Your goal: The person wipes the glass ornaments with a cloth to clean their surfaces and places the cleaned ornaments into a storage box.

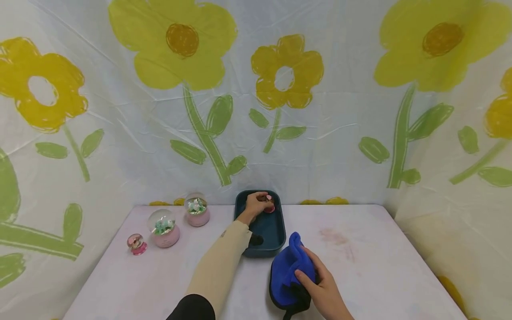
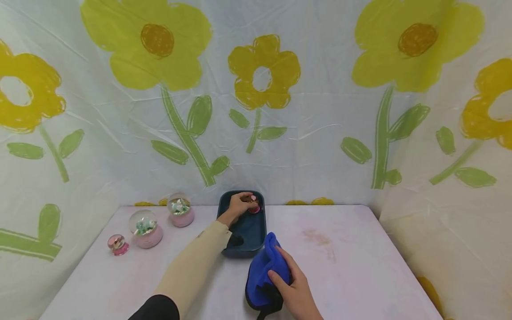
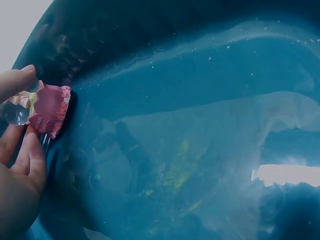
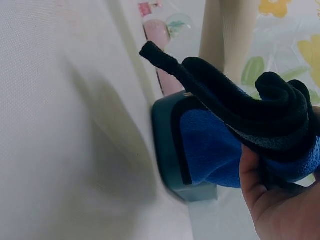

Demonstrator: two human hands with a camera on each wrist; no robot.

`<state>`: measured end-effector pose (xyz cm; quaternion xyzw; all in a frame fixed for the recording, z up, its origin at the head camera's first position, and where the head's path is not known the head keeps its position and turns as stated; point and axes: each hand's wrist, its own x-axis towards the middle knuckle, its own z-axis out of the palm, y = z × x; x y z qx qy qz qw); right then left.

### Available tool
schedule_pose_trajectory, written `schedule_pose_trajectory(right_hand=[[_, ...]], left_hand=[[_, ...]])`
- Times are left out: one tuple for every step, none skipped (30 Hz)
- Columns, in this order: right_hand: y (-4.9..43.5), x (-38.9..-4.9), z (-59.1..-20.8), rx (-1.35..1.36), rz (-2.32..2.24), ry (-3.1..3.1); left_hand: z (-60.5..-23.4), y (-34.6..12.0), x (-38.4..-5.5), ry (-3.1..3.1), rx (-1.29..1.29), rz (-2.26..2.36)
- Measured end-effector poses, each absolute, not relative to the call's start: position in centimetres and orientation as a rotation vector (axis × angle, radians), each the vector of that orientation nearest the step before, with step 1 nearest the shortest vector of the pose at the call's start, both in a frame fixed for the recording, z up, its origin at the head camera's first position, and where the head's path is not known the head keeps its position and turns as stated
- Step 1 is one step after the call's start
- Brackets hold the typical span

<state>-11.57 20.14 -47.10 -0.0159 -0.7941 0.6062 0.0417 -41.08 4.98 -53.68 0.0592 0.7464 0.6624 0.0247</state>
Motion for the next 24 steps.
schedule_pose_trajectory(right_hand=[[20.14,-11.54,-47.10,-0.053,1.850,-2.438],[20.14,-11.49,-47.11,-0.059,1.848,-2.446],[20.12,-11.46,-47.11,-0.064,1.851,-2.446],[20.09,-11.43,-47.11,-0.069,1.858,-2.446],[20.05,-11.40,-47.09,-0.070,1.866,-2.443],[20.01,-11.38,-47.10,-0.064,1.870,-2.438],[19.98,-11.38,-47.11,-0.060,1.873,-2.432],[19.94,-11.39,-47.08,-0.056,1.875,-2.427],[19.91,-11.41,-47.05,-0.050,1.874,-2.423],[19.88,-11.41,-47.01,-0.043,1.872,-2.421],[19.87,-11.41,-46.97,-0.038,1.874,-2.419],[19.87,-11.39,-46.95,-0.039,1.872,-2.420],[19.86,-11.37,-46.89,-0.048,1.871,-2.425],[19.85,-11.34,-46.83,-0.059,1.871,-2.431],[19.83,-11.31,-46.80,-0.069,1.873,-2.433],[19.82,-11.27,-46.79,-0.080,1.880,-2.434],[19.81,-11.24,-46.80,-0.091,1.887,-2.435],[19.79,-11.22,-46.84,-0.099,1.891,-2.437],[19.77,-11.20,-46.89,-0.104,1.894,-2.441],[19.76,-11.17,-46.97,-0.106,1.900,-2.443],[19.75,-11.15,-47.04,-0.106,1.904,-2.440],[19.74,-11.12,-47.09,-0.109,1.903,-2.439],[19.74,-11.11,-47.15,-0.109,1.900,-2.437],[19.72,-11.08,-47.19,-0.111,1.899,-2.440]], left_hand=[[-53.72,4.95,-41.07,2.301,0.183,2.050],[-53.82,4.87,-41.03,2.301,0.216,2.062],[-53.99,4.82,-41.10,2.295,0.226,2.069],[-54.10,4.76,-41.09,2.283,0.231,2.076],[-54.19,4.74,-41.12,2.284,0.233,2.075],[-54.28,4.71,-41.17,2.288,0.236,2.071],[-54.37,4.69,-41.23,2.297,0.235,2.061],[-54.44,4.69,-41.28,2.311,0.233,2.048],[-54.42,4.74,-41.33,2.320,0.199,2.024],[-54.38,4.75,-41.30,2.334,0.189,2.002],[-54.41,4.76,-41.30,2.353,0.190,1.984],[-54.46,4.75,-41.30,2.360,0.193,1.974],[-54.47,4.75,-41.27,2.363,0.194,1.966],[-54.48,4.78,-41.23,2.362,0.198,1.960],[-54.51,4.79,-41.22,2.360,0.201,1.956],[-54.51,4.81,-41.22,2.356,0.202,1.953],[-54.53,4.81,-41.21,2.353,0.201,1.952],[-54.51,4.82,-41.20,2.351,0.196,1.952],[-54.48,4.82,-41.18,2.348,0.189,1.951],[-54.46,4.80,-41.16,2.348,0.183,1.947],[-54.39,4.77,-41.11,2.346,0.178,1.943],[-54.23,4.74,-41.00,2.345,0.180,1.938],[-54.06,4.70,-40.88,2.350,0.183,1.931],[-53.86,4.62,-40.71,2.367,0.175,1.912]])
